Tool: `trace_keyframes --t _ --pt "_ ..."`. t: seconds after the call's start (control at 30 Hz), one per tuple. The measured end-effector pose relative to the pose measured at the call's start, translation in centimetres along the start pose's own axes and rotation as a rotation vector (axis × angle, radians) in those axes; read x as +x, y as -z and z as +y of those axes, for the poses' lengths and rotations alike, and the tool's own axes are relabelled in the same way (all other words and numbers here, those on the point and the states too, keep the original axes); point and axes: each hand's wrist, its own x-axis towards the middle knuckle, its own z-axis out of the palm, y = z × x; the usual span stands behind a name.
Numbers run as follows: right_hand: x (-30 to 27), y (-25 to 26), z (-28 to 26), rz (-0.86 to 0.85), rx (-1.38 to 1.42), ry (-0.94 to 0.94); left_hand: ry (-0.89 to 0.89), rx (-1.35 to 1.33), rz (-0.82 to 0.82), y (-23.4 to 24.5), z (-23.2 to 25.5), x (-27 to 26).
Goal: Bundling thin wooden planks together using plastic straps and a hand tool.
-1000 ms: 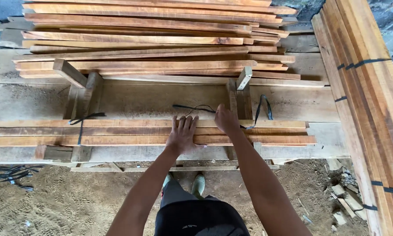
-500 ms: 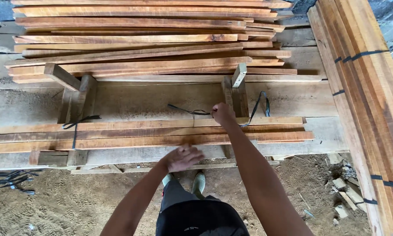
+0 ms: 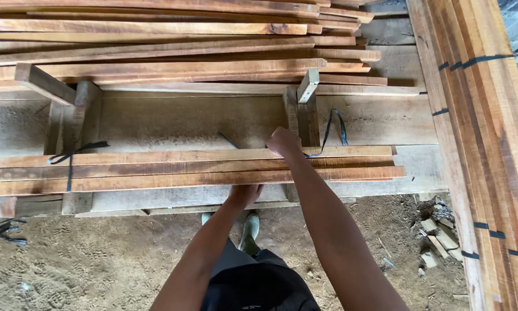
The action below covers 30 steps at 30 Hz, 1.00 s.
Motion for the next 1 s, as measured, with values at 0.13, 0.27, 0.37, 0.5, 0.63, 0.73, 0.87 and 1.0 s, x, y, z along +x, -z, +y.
trace_keyframes --t 0.13,0.27,0.37,0.5,0.63,0.73,0.87,1.0 --pt "3.9 -2.7 2.1 -0.032 0.135 0.061 0.033 -0.085 -0.014 -11.3 -2.0 -0.4" --pt "2.3 -1.1 1.1 -0.063 0.089 0.047 0.025 -0.180 -0.057 -8.1 -1.4 -0.5" --pt "0.6 -0.4 0.4 -0.021 0.080 0.048 0.117 -0.233 -0.080 -6.3 -0.6 -0.8" --pt "-1.2 -0.7 -0.8 0.317 -0.084 0.091 0.085 -0.096 0.203 -5.4 0.3 -1.6" --pt "-2.4 -2.6 -0.3 1.033 -0.305 0.393 -0.017 0.100 0.344 -0.6 1.8 -2.0" --pt "-1.4 -3.7 -0.2 1.015 -0.265 0.355 0.033 -0.352 0.214 1.0 1.7 -3.3" --pt "-0.7 -4.9 0.5 1.116 -0.263 0.374 0.019 -0.400 0.275 0.5 1.6 -5.3" --pt "-1.2 -6.1 0.5 0.810 -0.374 0.294 0.172 -0.568 0.016 3.2 2.9 -7.2"
